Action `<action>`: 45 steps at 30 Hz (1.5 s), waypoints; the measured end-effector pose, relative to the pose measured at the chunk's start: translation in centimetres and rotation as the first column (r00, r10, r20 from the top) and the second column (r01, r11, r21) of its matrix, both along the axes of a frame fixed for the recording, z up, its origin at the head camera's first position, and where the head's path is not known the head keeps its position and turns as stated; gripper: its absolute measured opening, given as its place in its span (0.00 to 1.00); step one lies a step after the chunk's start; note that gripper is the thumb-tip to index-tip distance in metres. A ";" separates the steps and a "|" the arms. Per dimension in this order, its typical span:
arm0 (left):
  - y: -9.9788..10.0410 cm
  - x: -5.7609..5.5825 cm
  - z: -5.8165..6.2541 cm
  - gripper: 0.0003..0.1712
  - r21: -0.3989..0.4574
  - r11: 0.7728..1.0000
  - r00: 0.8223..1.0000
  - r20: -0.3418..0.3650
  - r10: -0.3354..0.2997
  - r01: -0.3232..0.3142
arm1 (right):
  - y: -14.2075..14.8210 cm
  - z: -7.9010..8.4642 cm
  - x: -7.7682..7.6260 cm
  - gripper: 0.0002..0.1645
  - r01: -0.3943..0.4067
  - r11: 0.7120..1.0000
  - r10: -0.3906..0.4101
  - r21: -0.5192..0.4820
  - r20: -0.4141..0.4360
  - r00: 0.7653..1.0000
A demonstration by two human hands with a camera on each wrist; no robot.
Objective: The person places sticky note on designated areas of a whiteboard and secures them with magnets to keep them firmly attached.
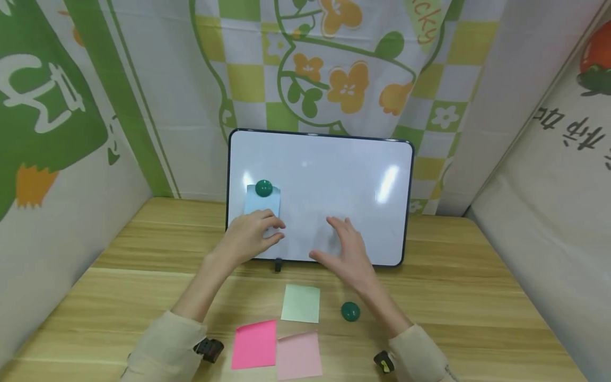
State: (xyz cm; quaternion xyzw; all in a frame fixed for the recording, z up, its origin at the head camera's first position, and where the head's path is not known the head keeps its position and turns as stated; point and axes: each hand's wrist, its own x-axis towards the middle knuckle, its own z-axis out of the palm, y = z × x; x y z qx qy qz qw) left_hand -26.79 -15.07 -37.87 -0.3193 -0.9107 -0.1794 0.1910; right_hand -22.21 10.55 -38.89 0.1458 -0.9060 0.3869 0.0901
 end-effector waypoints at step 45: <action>4.0 2.0 -2.0 0.09 -0.238 0.954 0.964 0.237 -0.124 0.181 | 4.9 -2.7 6.1 0.55 -0.006 0.978 -0.028 0.210 0.158 0.987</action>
